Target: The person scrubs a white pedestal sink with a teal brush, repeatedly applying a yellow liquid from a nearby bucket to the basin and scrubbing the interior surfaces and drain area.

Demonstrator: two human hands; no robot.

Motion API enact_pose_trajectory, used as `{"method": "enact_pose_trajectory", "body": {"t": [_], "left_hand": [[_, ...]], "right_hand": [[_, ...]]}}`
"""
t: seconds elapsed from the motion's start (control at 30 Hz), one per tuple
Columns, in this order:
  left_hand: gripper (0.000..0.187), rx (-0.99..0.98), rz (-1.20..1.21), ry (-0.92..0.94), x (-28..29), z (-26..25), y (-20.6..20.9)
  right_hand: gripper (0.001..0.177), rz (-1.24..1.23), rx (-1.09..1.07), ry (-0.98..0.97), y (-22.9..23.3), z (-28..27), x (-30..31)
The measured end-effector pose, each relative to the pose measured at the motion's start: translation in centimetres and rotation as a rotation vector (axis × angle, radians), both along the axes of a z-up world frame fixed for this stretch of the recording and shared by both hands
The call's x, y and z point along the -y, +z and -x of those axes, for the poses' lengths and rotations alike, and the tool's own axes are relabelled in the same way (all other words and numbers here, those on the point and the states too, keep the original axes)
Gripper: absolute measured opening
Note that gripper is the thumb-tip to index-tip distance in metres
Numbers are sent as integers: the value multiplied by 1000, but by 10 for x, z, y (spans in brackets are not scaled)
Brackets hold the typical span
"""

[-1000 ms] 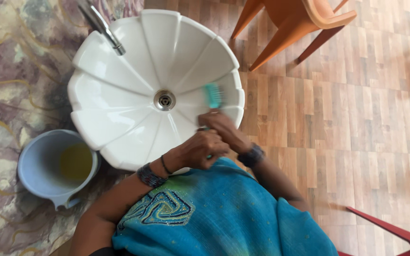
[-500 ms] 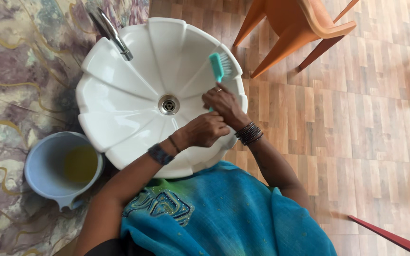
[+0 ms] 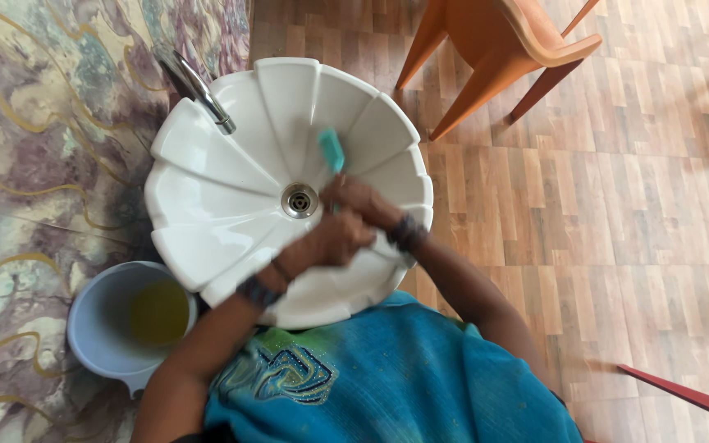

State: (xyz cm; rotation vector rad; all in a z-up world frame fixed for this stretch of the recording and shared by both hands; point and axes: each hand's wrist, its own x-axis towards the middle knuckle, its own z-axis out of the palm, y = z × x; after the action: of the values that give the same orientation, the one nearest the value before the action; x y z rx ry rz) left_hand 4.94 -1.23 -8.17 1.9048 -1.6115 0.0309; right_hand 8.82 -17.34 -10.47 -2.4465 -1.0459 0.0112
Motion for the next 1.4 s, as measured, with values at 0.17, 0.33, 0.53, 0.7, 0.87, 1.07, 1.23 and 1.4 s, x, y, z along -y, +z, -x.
{"method": "enact_pose_trajectory", "body": {"t": [0.17,0.33,0.53,0.7,0.87,1.07,1.23,1.4], "left_hand": [[7,-27,81,22,-9,-61,19],[18,-305,105,-134,-40,4,12],[26,-205,48,-86,-63,29,11],[12,35,51,205,-46,-46,21],[28,176,127,518,-58,-25,37],[60,100,-449,527,-79,42,14],[60,401,-366,708,-61,-19,29],[58,303,-280,724,-68,-42,27]], "right_hand": [[9,-179,53,-160,25,-44,-2],[15,-306,-108,-62,-10,24,-28],[18,-75,-47,-25,-19,36,-39],[10,23,181,-206,20,-58,-26],[33,-516,175,-244,-2,-38,-35],[11,-139,25,-68,-33,21,-64],[26,-236,-110,-176,-2,-63,-51],[25,-153,265,-224,-5,-83,-53]]}}
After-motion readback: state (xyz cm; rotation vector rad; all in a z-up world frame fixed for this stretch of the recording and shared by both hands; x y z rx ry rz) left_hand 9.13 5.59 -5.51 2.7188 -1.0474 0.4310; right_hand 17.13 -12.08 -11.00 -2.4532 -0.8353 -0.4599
